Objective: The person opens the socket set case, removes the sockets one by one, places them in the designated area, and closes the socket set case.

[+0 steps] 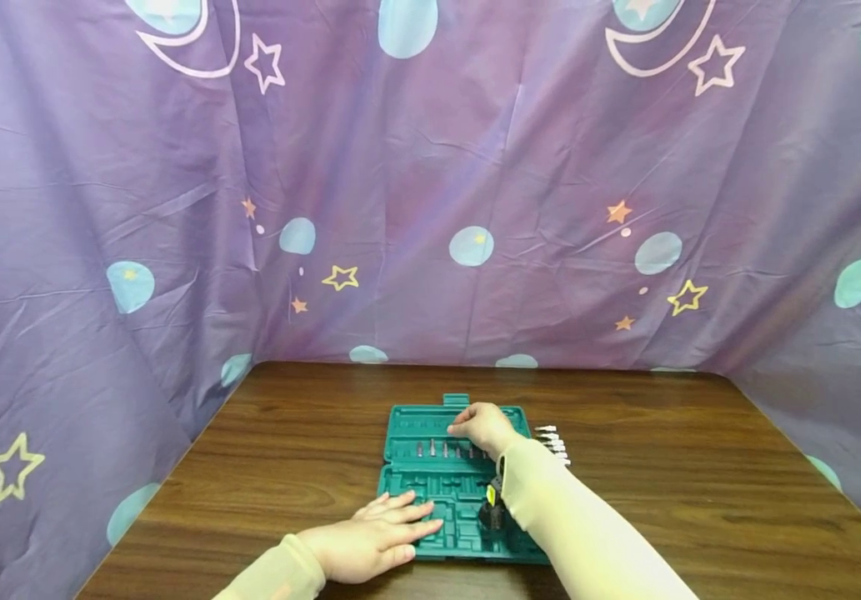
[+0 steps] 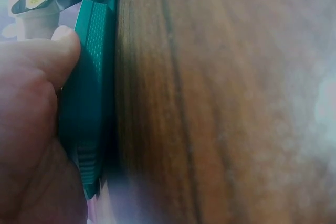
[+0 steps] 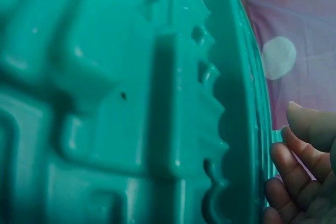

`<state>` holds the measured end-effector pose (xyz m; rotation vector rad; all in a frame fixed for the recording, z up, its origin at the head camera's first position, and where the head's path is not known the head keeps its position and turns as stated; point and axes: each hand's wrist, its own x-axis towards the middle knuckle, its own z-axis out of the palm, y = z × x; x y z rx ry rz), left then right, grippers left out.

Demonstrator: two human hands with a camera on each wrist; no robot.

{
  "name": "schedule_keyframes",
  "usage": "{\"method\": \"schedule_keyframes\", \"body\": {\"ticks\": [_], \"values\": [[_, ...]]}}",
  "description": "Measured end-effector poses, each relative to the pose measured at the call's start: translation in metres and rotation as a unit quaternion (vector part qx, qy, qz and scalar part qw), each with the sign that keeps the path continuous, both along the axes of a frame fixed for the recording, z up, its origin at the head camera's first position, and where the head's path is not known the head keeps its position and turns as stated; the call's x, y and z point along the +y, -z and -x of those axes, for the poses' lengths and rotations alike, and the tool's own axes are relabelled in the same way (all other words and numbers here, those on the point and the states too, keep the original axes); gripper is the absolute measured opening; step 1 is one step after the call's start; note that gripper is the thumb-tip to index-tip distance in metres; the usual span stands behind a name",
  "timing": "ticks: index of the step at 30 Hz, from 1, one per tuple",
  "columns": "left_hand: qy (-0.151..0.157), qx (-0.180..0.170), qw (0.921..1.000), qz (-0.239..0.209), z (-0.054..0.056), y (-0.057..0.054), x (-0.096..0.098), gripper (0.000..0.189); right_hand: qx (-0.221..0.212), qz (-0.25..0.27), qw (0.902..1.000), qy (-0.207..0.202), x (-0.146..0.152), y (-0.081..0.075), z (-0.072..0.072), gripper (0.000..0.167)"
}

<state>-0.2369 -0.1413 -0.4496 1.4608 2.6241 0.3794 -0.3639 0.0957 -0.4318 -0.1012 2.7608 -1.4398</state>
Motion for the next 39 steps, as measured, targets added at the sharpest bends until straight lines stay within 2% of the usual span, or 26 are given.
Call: {"method": "schedule_keyframes", "body": {"ticks": [9,12,15,20,23,25,30,34,39], "values": [[-0.008,0.006,0.9999,0.003,0.002,-0.005,0.001,0.046,0.006,-0.026,0.9996,0.007,0.012,0.001,0.002,0.014],[-0.016,0.004,0.9999,-0.003,0.008,-0.004,0.001,0.045,0.006,-0.019,0.9997,0.011,0.015,0.000,0.002,0.014],[-0.025,-0.004,0.9997,-0.005,0.015,-0.003,0.000,0.045,0.004,-0.033,0.9990,0.028,0.017,-0.001,0.000,0.015],[-0.038,-0.022,0.9990,-0.005,0.025,-0.001,-0.001,0.045,-0.001,-0.111,0.9913,0.070,0.022,-0.003,-0.002,0.016],[-0.047,-0.035,0.9983,-0.003,0.028,-0.002,-0.002,0.046,-0.019,-0.151,0.9842,0.090,0.023,0.000,0.005,0.019],[-0.052,-0.039,0.9979,-0.003,0.029,-0.002,-0.002,0.046,-0.031,-0.172,0.9794,0.101,0.023,0.008,0.014,0.025],[-0.053,-0.032,0.9979,-0.015,0.029,-0.002,-0.001,0.045,-0.046,-0.187,0.9741,0.118,0.021,0.020,0.026,0.043],[-0.045,-0.016,0.9987,-0.013,0.028,0.000,-0.001,0.045,-0.061,-0.166,0.9768,0.121,0.018,0.009,0.013,0.042],[-0.040,-0.015,0.9990,-0.008,0.029,0.003,-0.002,0.045,-0.066,-0.117,0.9839,0.118,0.019,-0.004,-0.005,0.029]]}}
